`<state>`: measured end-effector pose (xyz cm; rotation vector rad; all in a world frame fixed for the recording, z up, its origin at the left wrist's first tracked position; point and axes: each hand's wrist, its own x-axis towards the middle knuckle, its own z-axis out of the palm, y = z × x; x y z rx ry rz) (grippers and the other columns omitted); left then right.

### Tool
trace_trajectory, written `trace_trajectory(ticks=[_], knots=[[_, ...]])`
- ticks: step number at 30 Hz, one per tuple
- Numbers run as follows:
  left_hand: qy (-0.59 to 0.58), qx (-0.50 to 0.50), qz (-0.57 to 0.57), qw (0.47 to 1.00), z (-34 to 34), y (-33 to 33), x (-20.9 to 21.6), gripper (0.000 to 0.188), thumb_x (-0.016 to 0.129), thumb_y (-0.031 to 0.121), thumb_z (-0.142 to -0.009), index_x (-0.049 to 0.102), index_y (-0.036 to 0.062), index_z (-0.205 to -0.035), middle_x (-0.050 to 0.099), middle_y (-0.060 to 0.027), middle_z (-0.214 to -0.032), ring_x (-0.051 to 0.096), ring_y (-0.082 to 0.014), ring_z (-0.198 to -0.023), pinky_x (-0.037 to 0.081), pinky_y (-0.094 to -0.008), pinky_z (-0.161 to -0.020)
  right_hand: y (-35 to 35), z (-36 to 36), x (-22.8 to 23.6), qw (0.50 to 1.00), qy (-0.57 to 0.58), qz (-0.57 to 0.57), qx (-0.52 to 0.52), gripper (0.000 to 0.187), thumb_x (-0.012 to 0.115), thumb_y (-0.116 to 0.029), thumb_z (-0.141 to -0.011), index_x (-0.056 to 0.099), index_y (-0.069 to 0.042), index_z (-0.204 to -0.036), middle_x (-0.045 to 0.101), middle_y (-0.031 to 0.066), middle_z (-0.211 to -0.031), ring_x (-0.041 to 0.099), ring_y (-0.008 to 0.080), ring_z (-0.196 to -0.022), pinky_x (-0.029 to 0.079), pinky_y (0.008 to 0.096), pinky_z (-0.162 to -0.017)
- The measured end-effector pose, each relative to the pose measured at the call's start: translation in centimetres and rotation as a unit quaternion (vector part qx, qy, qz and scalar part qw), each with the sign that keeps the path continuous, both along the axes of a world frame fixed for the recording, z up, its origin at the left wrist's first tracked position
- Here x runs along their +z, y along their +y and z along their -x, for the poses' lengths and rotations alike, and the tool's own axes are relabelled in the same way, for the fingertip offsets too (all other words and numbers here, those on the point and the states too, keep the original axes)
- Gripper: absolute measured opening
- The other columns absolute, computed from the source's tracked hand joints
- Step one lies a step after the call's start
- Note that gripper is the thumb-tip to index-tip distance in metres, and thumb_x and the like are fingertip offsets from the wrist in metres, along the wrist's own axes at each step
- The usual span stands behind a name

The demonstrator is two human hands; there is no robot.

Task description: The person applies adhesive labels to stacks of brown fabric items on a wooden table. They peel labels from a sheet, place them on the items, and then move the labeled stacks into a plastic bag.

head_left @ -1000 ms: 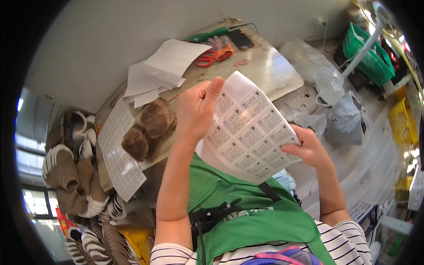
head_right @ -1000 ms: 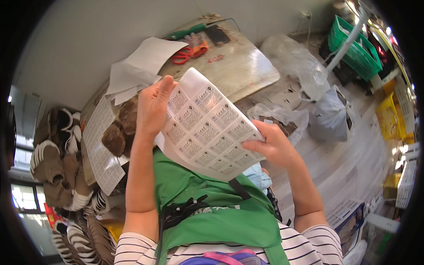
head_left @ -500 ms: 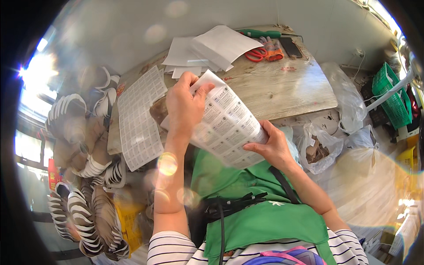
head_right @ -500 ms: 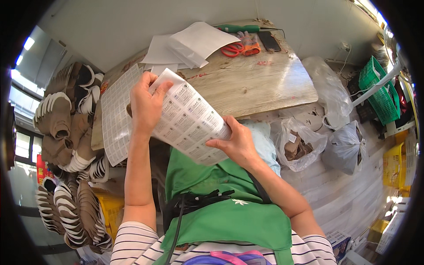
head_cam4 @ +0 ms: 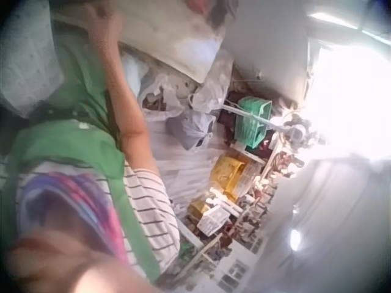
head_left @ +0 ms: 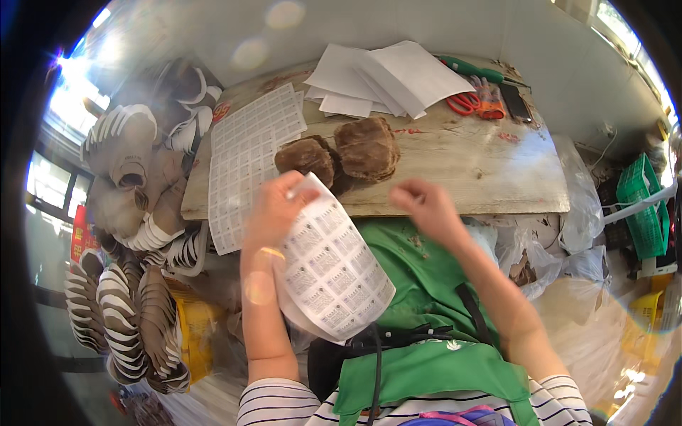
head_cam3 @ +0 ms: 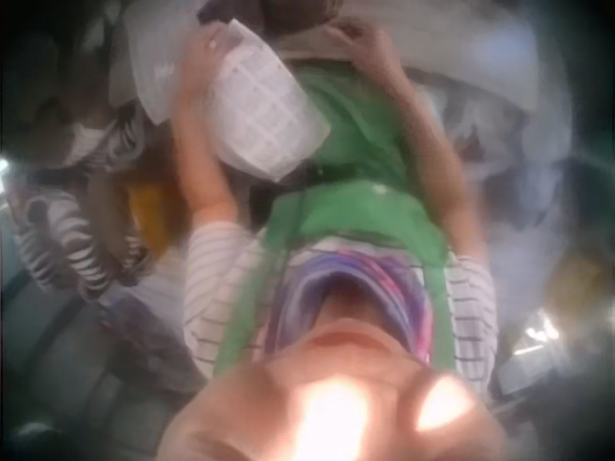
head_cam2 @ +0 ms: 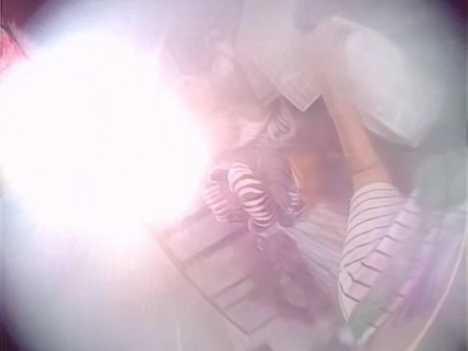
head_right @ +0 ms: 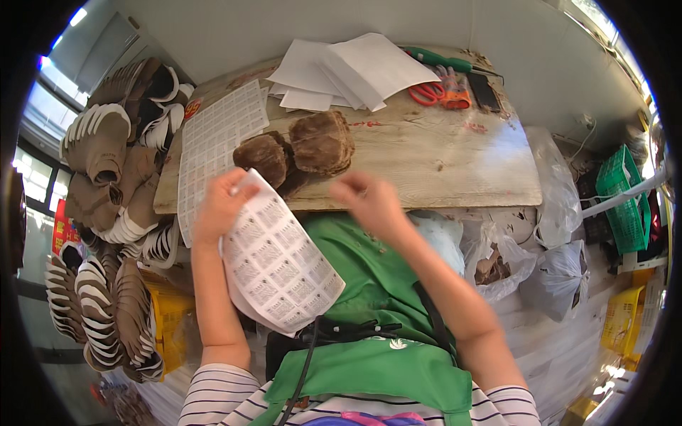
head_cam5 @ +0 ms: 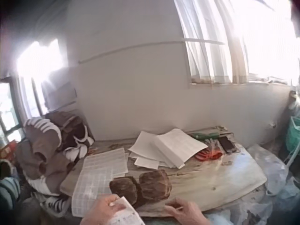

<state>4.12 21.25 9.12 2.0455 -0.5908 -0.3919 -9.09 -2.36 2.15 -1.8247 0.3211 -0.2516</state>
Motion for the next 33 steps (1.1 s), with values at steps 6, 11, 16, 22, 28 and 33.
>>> trace_trajectory(ticks=[6,11,16,22,28,33], knots=[[0.02,-0.062,0.003,0.998,0.3,-2.6,-4.3,0.019,0.071,0.017,-0.089,0.065,-0.0013,-0.091,0.063,-0.0074,-0.072,0.058,-0.0144,-0.067,0.045,-0.0327,-0.064,-3.3,-11.1,-0.8,0.928,-0.103,0.351,-0.074,0.058,0.075,-0.042,-0.083,0.061,-0.008,-0.128,0.06,0.0152,-0.129,0.058,0.0316,-0.113,0.049,0.0429,-0.09],[-0.059,-0.085,-0.031,0.994,0.0,-4.3,-5.6,0.02,0.07,0.017,-0.089,0.063,-0.0023,-0.092,0.062,-0.0155,-0.072,0.059,-0.0239,-0.066,0.046,-0.0362,-0.067,-1.6,-16.0,-2.1,0.835,-0.144,0.53,-0.022,0.074,0.067,-0.066,-0.079,0.058,-0.021,-0.136,0.055,0.0137,-0.132,0.045,0.0386,-0.127,0.042,0.0568,-0.098],[-0.016,-0.074,-0.011,0.997,0.8,-4.3,-4.5,0.021,0.07,0.017,-0.089,0.064,-0.0026,-0.092,0.065,-0.0167,-0.073,0.059,-0.0244,-0.065,0.047,-0.0363,-0.066,-3.8,-14.5,-4.2,0.859,0.06,0.5,0.093,0.079,0.07,-0.067,-0.074,0.056,-0.024,-0.138,0.053,0.0121,-0.139,0.045,0.0378,-0.13,0.043,0.054,-0.102],[0.026,-0.084,0.044,0.995,1.3,-4.4,-3.9,0.021,0.069,0.017,-0.092,0.064,-0.0031,-0.089,0.063,-0.0096,-0.069,0.055,-0.0119,-0.063,0.045,-0.0302,-0.061,-6.8,-7.8,-5.0,0.866,0.002,0.498,0.042,0.078,0.074,-0.061,-0.075,0.055,-0.02,-0.138,0.051,0.0122,-0.141,0.043,0.0376,-0.132,0.043,0.0524,-0.102],[-0.004,-0.077,0.07,0.994,2.1,-6.2,-3.1,0.024,0.068,0.018,-0.093,0.062,-0.0034,-0.084,0.058,-0.0083,-0.064,0.047,-0.0109,-0.06,0.042,-0.0292,-0.058,-3.3,-1.1,2.2,0.912,-0.115,0.385,-0.079,0.045,0.078,-0.025,-0.083,0.066,-0.007,-0.123,0.068,0.0115,-0.112,0.062,0.0302,-0.112,0.051,0.0404,-0.093],[-0.109,-0.038,0.024,0.993,2.6,-7.8,-0.8,0.03,0.071,0.025,-0.091,0.061,-0.001,-0.08,0.059,-0.0103,-0.063,0.05,-0.0176,-0.055,0.043,-0.0328,-0.056,1.4,2.7,2.7,0.99,-0.106,0.088,-0.012,0.034,0.078,-0.007,-0.08,0.068,0.001,-0.111,0.069,0.0116,-0.093,0.068,0.0218,-0.081,0.055,0.0334,-0.074]])
